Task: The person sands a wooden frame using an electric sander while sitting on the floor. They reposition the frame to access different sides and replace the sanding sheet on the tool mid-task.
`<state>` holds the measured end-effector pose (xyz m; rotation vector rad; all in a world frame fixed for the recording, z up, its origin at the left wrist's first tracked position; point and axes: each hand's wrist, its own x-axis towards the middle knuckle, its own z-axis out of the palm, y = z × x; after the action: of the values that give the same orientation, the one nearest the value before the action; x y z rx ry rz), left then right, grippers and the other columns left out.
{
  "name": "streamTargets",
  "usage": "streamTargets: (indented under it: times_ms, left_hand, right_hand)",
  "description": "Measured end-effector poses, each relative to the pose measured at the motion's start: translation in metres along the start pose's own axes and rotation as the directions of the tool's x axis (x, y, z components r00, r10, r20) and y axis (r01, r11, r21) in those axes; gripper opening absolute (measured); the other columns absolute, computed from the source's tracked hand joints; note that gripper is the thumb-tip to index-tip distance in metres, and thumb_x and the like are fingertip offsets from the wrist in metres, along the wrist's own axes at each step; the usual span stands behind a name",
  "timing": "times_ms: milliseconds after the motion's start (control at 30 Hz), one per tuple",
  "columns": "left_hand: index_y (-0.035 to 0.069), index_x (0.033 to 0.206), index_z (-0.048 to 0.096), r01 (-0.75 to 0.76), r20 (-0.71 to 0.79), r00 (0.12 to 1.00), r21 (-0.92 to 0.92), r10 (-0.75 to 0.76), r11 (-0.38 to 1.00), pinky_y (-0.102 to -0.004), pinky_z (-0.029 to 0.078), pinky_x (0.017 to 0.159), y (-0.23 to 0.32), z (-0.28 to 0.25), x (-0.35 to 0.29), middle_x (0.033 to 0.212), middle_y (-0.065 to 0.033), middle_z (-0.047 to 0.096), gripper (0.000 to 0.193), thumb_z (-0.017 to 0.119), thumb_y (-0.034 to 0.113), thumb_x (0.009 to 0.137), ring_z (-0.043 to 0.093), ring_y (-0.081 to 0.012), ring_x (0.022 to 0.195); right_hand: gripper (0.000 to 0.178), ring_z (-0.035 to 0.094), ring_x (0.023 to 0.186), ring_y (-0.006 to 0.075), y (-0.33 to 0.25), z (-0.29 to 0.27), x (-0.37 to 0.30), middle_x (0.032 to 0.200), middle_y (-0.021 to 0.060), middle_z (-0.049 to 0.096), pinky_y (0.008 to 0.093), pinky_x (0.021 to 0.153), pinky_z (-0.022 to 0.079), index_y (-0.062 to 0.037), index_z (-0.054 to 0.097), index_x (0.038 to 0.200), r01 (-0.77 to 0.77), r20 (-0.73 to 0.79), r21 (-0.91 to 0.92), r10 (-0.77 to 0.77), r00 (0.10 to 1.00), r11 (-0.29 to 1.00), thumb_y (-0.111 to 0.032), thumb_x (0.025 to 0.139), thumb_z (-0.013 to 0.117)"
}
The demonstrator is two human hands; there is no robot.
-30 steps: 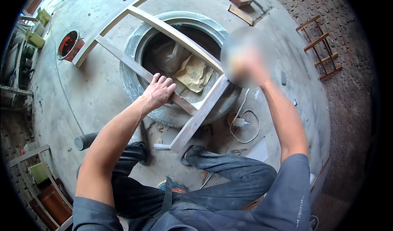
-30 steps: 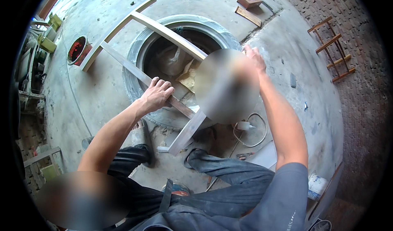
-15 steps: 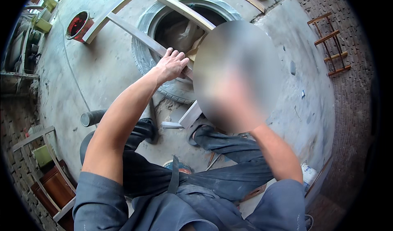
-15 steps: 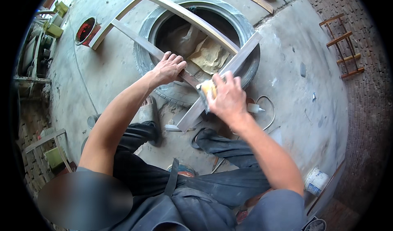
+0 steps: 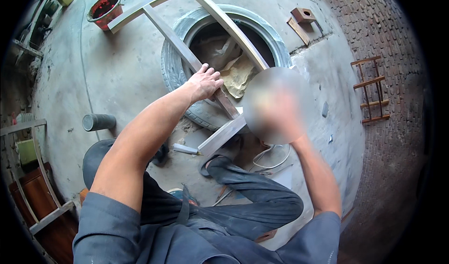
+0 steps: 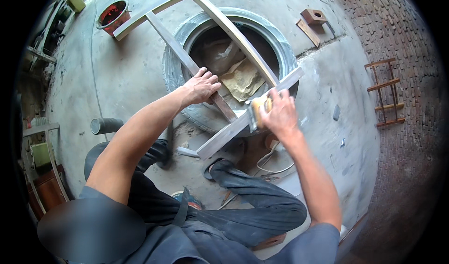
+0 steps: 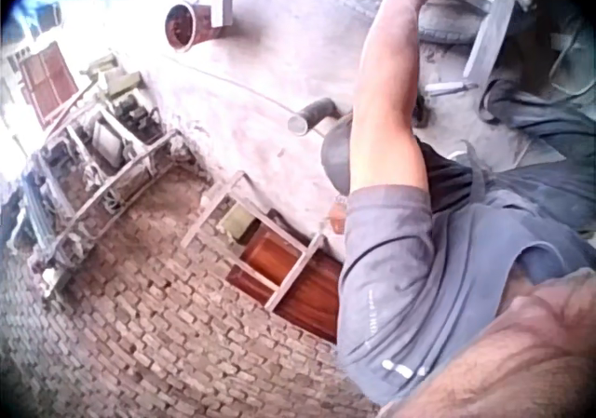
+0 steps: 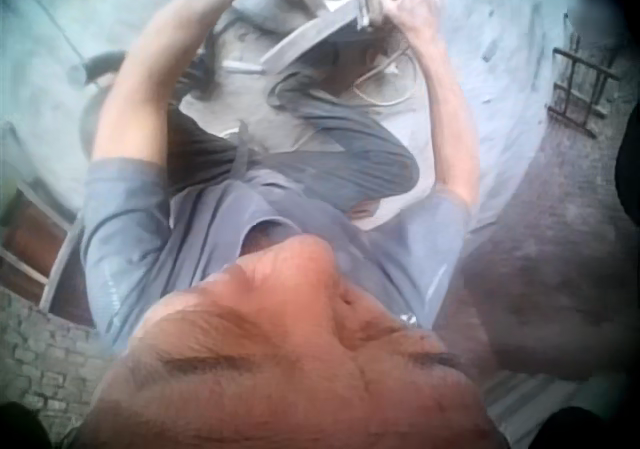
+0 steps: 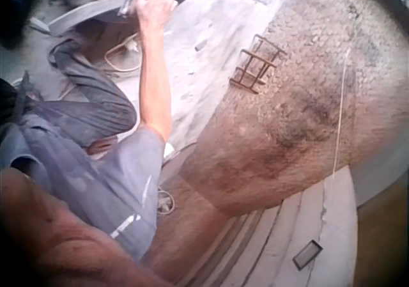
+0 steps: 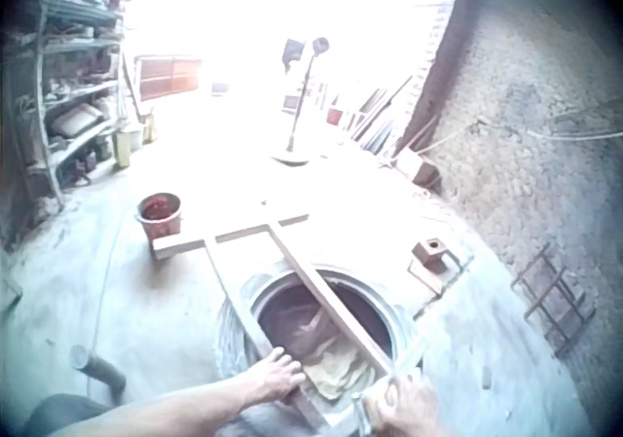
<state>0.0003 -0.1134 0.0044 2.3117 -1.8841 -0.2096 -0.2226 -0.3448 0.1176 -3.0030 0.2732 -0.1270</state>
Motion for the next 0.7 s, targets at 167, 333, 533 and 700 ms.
streamTargets:
  times_ms: [167,333,533,700]
  left_hand:
    - [0.014,0.108,0.066,0.003,-0.037,0.999,0.003,-0.003,1.0,-0.0501,0.032,0.117,0.002,0.004,0.005,0.112,-0.0059,0.062,0.023,0.074,0.02,0.087,0.058,-0.0259,0.119]
    - [0.015,0.109,0.067,0.028,0.004,1.0,-0.021,-0.028,0.999,-0.049,0.031,0.118,0.003,0.007,0.003,0.113,-0.0043,0.062,0.032,0.081,0.026,0.082,0.057,-0.025,0.12]
    - [0.016,0.113,0.068,0.043,0.027,0.999,-0.003,-0.043,0.999,-0.0502,0.031,0.118,0.001,0.003,0.006,0.116,-0.0044,0.063,0.034,0.08,0.029,0.084,0.057,-0.0254,0.121]
    - [0.018,0.115,0.07,0.048,0.038,0.998,0.035,-0.05,0.998,-0.0502,0.032,0.119,0.008,-0.002,0.005,0.121,-0.0049,0.065,0.024,0.067,0.025,0.093,0.057,-0.025,0.126]
  right_hand:
    - [0.048,0.067,0.11,0.0473,0.082,-0.014,0.072,0.119,0.0245,0.063,0.0548,0.095,0.057,-0.0105,0.063,0.127,-0.144,0.159,-0.012,0.144,0.977,0.989,-0.03,0.085,0.078]
    - [0.05,0.067,0.114,0.0463,0.048,-0.028,0.1,0.126,0.0245,0.063,0.0548,0.098,0.057,-0.0131,0.062,0.131,-0.089,0.456,-0.035,0.095,0.885,0.995,-0.033,0.087,0.075]
    - [0.052,0.066,0.115,0.0488,-0.059,-0.038,0.079,0.123,0.0254,0.062,0.0553,0.098,0.057,-0.0102,0.063,0.127,0.025,0.447,-0.051,0.001,0.895,0.998,-0.039,0.086,0.075]
    - [0.05,0.066,0.112,0.0479,-0.07,-0.048,0.042,0.121,0.024,0.062,0.0544,0.094,0.058,-0.0058,0.063,0.124,0.01,0.349,0.002,-0.01,0.937,1.0,-0.032,0.084,0.078]
